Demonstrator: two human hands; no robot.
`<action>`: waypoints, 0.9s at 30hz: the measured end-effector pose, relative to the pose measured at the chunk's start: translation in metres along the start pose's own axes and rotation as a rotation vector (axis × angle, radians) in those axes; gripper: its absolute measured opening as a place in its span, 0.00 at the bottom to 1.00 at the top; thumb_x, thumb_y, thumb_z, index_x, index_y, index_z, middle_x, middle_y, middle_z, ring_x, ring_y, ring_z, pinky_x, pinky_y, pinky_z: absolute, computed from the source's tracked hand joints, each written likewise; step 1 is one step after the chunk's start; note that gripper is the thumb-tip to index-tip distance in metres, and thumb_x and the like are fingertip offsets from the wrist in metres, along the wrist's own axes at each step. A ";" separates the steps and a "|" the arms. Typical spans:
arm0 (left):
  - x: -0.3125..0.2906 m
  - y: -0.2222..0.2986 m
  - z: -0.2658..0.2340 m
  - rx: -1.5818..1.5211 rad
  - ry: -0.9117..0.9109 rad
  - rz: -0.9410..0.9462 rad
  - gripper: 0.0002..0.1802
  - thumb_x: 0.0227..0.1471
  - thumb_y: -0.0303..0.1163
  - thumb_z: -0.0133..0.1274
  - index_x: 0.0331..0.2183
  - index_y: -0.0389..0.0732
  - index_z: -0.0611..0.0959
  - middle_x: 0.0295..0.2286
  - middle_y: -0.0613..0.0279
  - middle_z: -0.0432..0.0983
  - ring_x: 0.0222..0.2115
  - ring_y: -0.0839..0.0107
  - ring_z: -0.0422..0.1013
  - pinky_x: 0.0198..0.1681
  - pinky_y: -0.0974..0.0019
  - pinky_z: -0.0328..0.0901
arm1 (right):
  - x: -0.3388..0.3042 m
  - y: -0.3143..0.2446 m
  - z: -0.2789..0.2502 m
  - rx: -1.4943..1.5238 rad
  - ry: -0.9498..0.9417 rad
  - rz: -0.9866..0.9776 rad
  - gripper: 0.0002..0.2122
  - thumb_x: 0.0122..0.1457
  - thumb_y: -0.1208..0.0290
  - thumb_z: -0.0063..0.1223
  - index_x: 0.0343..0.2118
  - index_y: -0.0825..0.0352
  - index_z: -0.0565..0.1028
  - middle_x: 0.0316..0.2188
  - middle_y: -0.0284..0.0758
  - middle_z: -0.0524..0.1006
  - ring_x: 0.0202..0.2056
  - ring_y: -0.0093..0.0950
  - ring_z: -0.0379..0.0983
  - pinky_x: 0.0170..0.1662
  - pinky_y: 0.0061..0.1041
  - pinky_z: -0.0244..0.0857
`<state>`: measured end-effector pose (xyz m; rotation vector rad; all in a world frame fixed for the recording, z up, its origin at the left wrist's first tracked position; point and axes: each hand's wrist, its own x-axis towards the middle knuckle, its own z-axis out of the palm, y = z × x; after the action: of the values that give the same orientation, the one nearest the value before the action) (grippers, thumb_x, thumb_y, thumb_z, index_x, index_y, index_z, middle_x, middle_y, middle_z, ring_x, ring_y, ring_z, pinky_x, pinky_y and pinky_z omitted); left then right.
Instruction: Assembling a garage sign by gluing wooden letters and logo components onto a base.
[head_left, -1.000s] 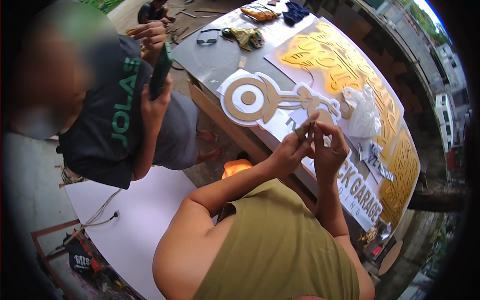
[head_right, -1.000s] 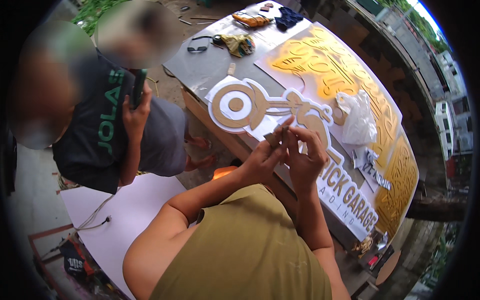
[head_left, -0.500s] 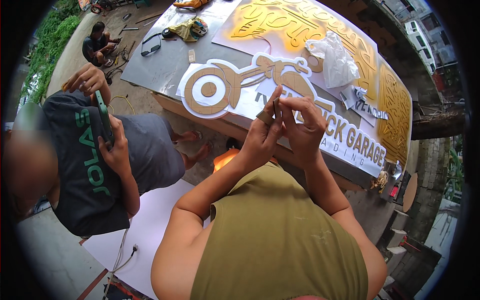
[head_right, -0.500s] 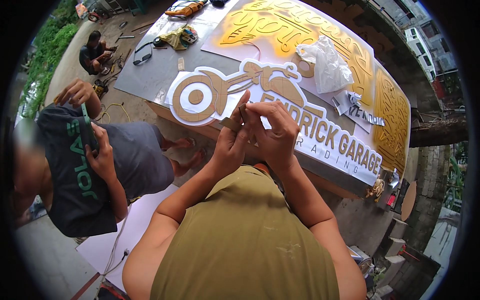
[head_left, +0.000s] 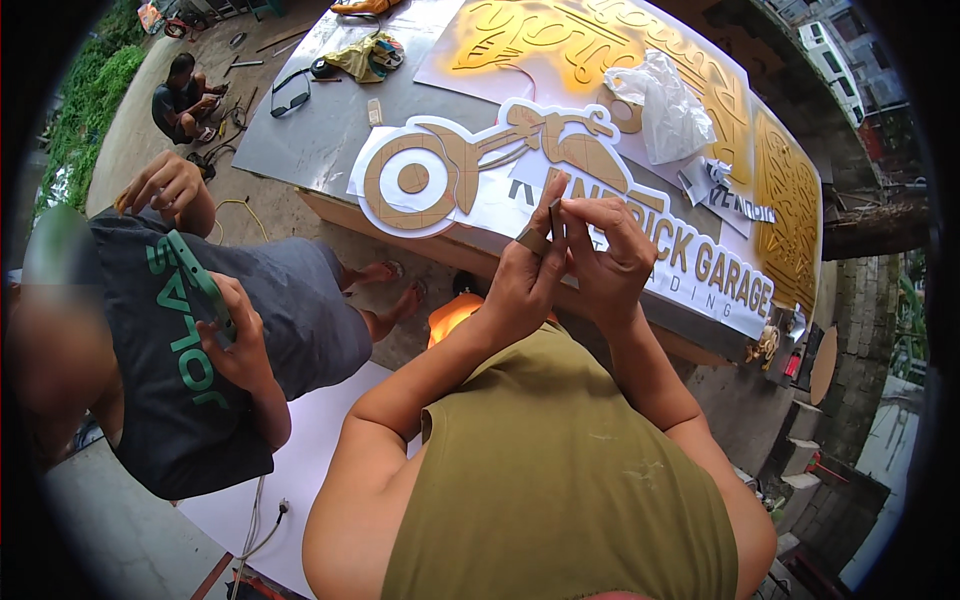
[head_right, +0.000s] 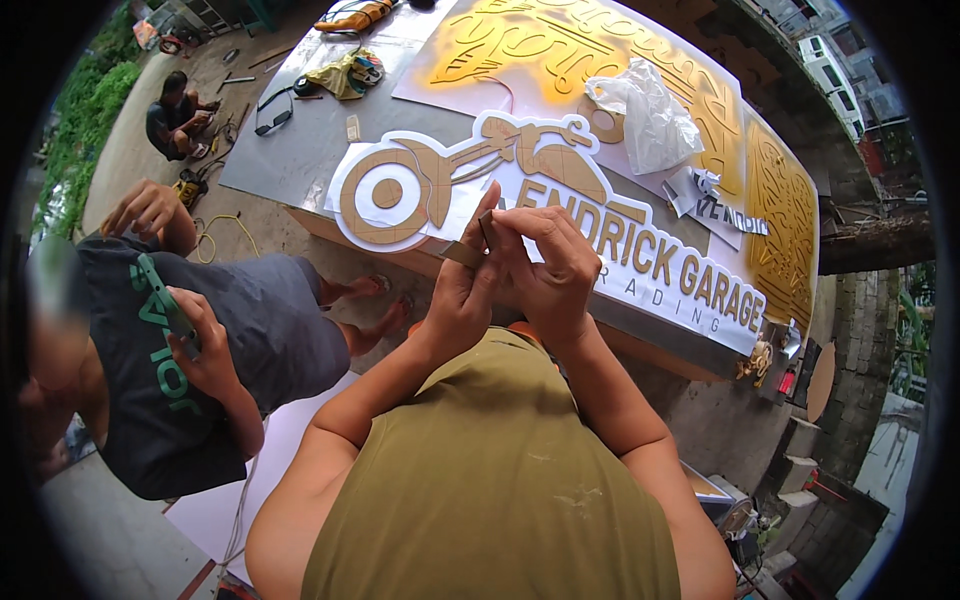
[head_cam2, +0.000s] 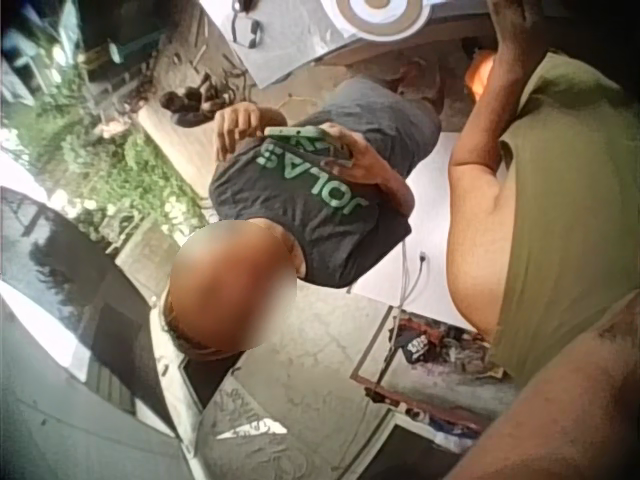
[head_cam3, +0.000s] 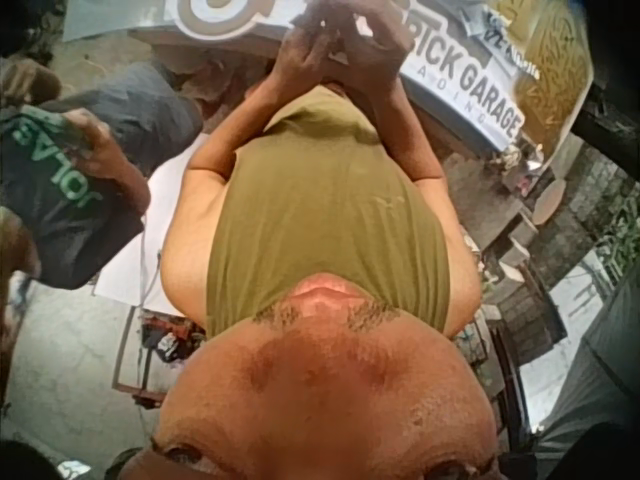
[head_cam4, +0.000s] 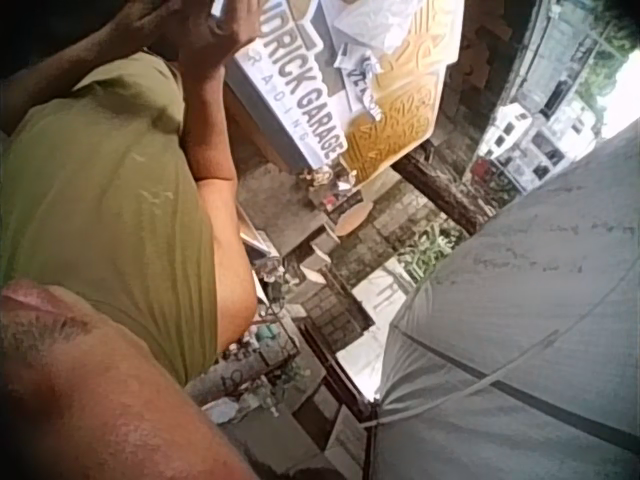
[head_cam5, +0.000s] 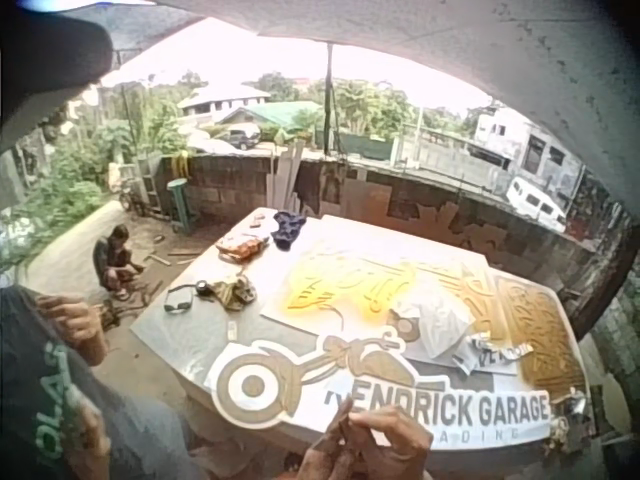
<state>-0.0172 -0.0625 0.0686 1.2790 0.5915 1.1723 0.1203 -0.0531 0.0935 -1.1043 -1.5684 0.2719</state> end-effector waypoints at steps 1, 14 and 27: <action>0.000 0.001 -0.001 0.000 -0.016 -0.012 0.35 0.67 0.23 0.37 0.71 0.31 0.50 0.72 0.53 0.47 0.68 0.68 0.53 0.69 0.64 0.51 | 0.000 0.000 0.000 0.001 0.005 -0.001 0.10 0.53 0.84 0.67 0.38 0.68 0.83 0.32 0.36 0.84 0.33 0.30 0.80 0.36 0.26 0.72; 0.002 0.003 0.004 0.009 -0.044 -0.036 0.35 0.67 0.21 0.36 0.72 0.31 0.48 0.73 0.53 0.44 0.70 0.67 0.50 0.69 0.64 0.50 | -0.001 0.004 -0.005 0.009 0.023 -0.033 0.11 0.53 0.84 0.67 0.39 0.67 0.83 0.32 0.37 0.84 0.32 0.30 0.80 0.36 0.27 0.73; 0.006 -0.002 0.009 0.020 -0.076 -0.097 0.36 0.66 0.20 0.36 0.72 0.32 0.49 0.72 0.53 0.46 0.68 0.68 0.53 0.68 0.64 0.53 | 0.000 0.008 -0.015 -0.025 0.027 -0.047 0.10 0.53 0.85 0.68 0.39 0.67 0.83 0.32 0.37 0.84 0.32 0.31 0.80 0.35 0.26 0.72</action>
<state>-0.0069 -0.0601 0.0709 1.2919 0.6037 1.0354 0.1375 -0.0547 0.0926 -1.0847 -1.5757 0.2059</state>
